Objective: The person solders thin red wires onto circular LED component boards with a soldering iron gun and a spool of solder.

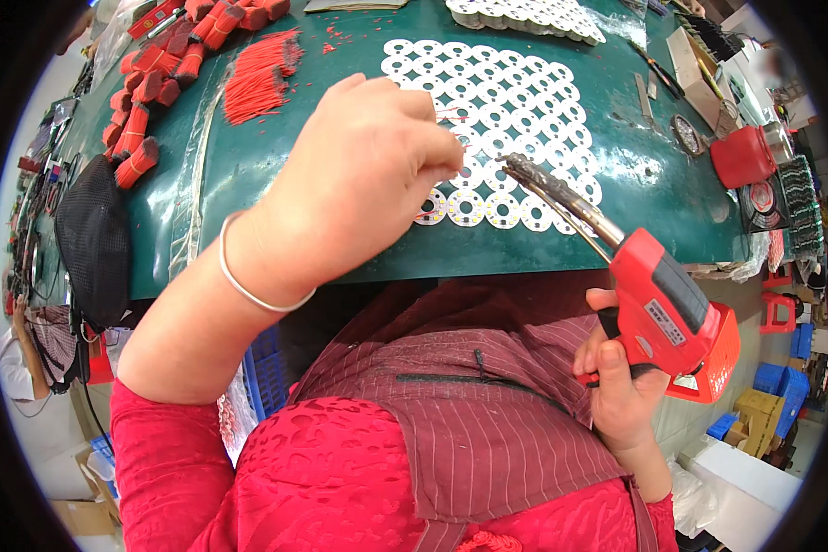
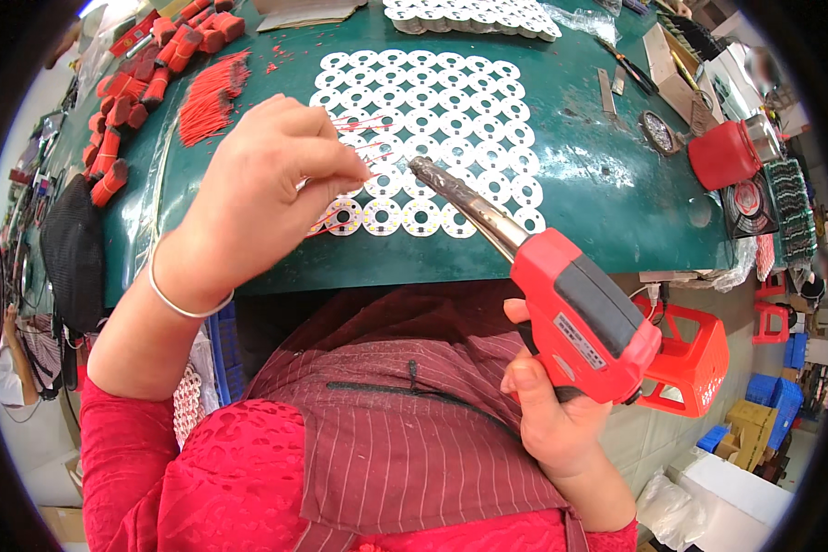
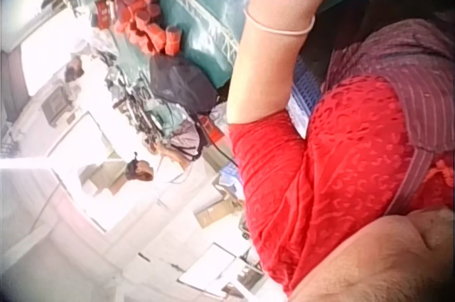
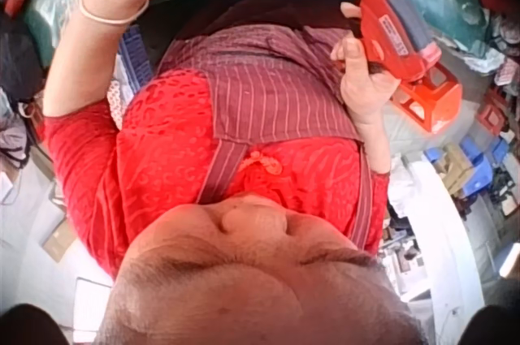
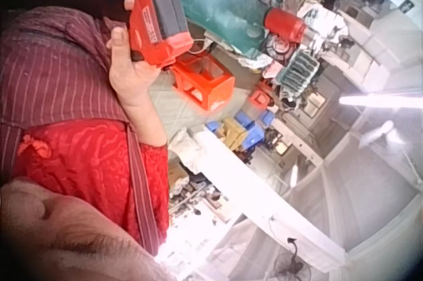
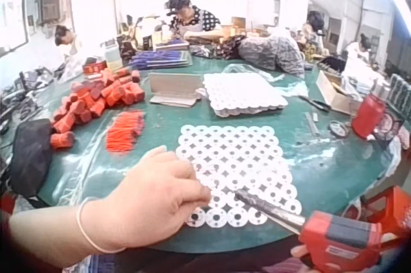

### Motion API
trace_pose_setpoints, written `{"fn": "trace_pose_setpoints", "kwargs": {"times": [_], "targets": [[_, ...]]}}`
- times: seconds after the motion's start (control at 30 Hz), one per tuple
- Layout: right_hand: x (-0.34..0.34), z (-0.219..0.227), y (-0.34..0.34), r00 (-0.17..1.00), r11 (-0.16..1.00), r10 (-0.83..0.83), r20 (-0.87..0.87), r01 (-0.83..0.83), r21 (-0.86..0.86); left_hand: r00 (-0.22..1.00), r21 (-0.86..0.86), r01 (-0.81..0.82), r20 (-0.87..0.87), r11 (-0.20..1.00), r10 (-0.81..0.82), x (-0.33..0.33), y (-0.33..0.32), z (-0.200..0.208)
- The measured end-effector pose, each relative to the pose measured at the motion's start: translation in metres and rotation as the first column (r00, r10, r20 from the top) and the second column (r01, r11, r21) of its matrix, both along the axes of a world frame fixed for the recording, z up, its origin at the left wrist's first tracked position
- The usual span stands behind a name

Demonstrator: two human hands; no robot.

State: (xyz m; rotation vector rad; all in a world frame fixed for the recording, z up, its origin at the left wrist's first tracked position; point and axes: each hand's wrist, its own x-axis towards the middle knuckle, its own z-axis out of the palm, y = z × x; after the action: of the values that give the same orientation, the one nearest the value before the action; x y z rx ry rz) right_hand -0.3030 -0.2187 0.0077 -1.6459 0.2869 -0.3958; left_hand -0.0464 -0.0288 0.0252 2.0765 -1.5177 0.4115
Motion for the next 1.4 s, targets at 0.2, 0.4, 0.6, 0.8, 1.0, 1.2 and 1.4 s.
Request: {"fn": "trace_pose_setpoints", "kwargs": {"times": [0.2, 0.4, 0.6, 0.8, 1.0, 1.2, 1.4], "targets": [[0.001, -0.003, 0.001, 1.000, 0.999, 0.026, -0.017, -0.027, -0.036, 0.990, -0.002, -0.139, 0.015, 0.990, 0.139, -0.014, 0.000, -0.016], [0.002, -0.005, 0.003, 1.000, 0.999, 0.018, 0.012, -0.018, -0.045, 0.987, -0.033, -0.154, 0.030, 0.987, 0.155, -0.017, -0.004, -0.017], [0.001, -0.004, 0.002, 0.998, 0.999, 0.029, 0.049, -0.030, 0.011, 0.993, -0.017, -0.111, 0.045, 0.994, 0.112, -0.017, -0.005, -0.020], [-0.003, -0.006, 0.001, 1.000, 0.999, 0.013, 0.005, -0.013, -0.030, 0.992, -0.018, -0.105, 0.072, 0.994, 0.106, -0.017, -0.005, -0.021], [-0.003, -0.005, 0.003, 1.000, 1.000, 0.018, 0.002, -0.018, -0.015, 0.988, -0.007, -0.108, 0.112, 0.994, 0.108, -0.018, -0.005, -0.021], [0.001, -0.004, 0.001, 0.997, 0.997, 0.068, 0.033, -0.067, -0.041, 0.988, -0.014, -0.103, 0.116, 0.995, 0.103, -0.019, -0.005, -0.021], [-0.003, -0.004, 0.002, 0.999, 0.997, 0.033, -0.039, -0.036, -0.075, 0.987, -0.009, -0.099, 0.126, 0.995, 0.099, -0.019, -0.005, -0.022]]}}
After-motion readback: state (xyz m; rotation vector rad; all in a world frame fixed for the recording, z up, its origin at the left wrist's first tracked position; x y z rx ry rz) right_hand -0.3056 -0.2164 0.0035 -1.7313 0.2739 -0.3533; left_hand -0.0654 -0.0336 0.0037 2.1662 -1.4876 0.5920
